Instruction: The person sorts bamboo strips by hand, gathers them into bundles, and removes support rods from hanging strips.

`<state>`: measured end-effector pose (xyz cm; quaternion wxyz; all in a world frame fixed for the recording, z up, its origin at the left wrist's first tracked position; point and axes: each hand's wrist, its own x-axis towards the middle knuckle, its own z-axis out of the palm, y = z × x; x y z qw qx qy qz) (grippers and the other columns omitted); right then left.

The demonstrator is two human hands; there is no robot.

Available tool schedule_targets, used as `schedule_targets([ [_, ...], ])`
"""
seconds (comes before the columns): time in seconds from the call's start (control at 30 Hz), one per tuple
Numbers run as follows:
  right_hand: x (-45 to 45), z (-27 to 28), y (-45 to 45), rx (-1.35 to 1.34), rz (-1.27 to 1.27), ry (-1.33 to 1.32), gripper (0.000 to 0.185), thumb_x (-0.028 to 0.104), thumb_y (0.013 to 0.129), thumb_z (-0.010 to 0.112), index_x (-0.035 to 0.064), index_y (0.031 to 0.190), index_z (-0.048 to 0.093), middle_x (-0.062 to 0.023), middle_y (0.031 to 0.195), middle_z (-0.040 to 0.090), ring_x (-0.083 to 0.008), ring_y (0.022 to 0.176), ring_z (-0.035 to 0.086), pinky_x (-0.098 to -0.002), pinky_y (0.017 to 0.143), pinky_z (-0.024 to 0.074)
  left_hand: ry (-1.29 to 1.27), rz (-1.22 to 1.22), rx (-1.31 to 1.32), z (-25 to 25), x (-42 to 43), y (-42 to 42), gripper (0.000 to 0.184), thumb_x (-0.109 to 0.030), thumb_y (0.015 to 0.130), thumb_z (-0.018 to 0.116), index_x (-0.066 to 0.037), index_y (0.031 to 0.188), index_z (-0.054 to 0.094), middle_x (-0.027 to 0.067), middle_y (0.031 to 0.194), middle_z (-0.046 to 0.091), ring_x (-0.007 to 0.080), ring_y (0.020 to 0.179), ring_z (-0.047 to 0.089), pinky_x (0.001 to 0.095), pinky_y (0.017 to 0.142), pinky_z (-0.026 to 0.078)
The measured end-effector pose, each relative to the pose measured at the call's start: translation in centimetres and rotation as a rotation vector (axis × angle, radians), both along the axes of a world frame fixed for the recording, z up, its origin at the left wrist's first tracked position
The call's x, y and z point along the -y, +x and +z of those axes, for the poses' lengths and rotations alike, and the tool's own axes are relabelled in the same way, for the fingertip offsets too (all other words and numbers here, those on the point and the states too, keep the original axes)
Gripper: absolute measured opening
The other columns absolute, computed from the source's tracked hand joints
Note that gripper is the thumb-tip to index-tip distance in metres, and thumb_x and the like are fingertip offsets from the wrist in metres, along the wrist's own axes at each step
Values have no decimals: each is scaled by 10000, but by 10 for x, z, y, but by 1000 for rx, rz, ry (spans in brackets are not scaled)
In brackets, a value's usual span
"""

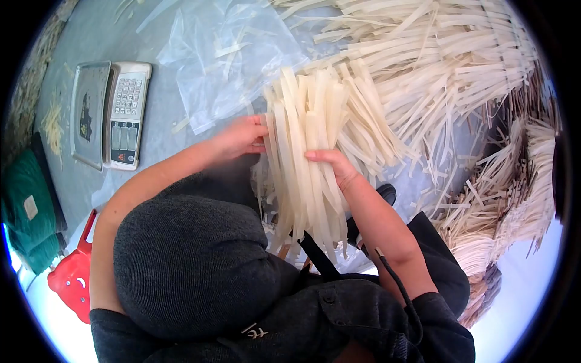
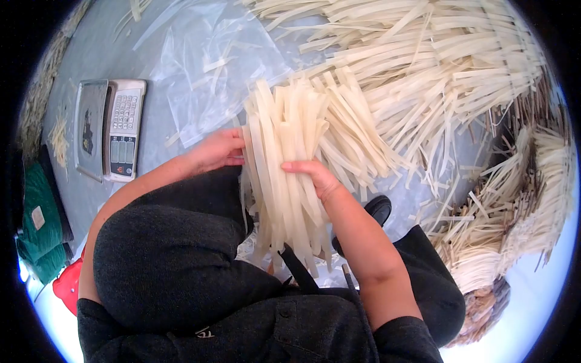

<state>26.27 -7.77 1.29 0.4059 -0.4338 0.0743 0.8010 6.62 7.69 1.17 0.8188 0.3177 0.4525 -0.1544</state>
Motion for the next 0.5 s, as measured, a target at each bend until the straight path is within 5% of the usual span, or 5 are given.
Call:
schedule_targets([
  [0.17, -2, 0, -9, 2, 26, 36, 664, 119, 718, 735, -11, 1314, 470, -161, 1165, 613, -281, 1038, 618, -398, 915, 505, -116, 183, -112, 13, 2, 6, 329, -264, 988, 462, -107, 1270, 528, 71, 1284, 558, 179, 1184, 534, 397, 1028, 414],
  [0.33, -7, -2, -22, 46, 124, 74, 717, 140, 698, 765, -2, 1327, 453, -149, 1218, 583, -260, 1115, 573, -385, 966, 460, -455, 601, 264, -16, 20, -5, 423, -289, 1006, 388, -4, 1306, 479, 162, 1310, 525, 277, 1184, 521, 453, 1023, 403],
  [0.5, -13, 0, -25, 106, 197, 103, 731, 132, 694, 770, -3, 1333, 442, -142, 1225, 576, -258, 1136, 559, -383, 979, 446, -500, 663, 337, -11, 24, -7, 440, -286, 1008, 358, -7, 1333, 461, 150, 1347, 507, 292, 1213, 504, 446, 1044, 389],
])
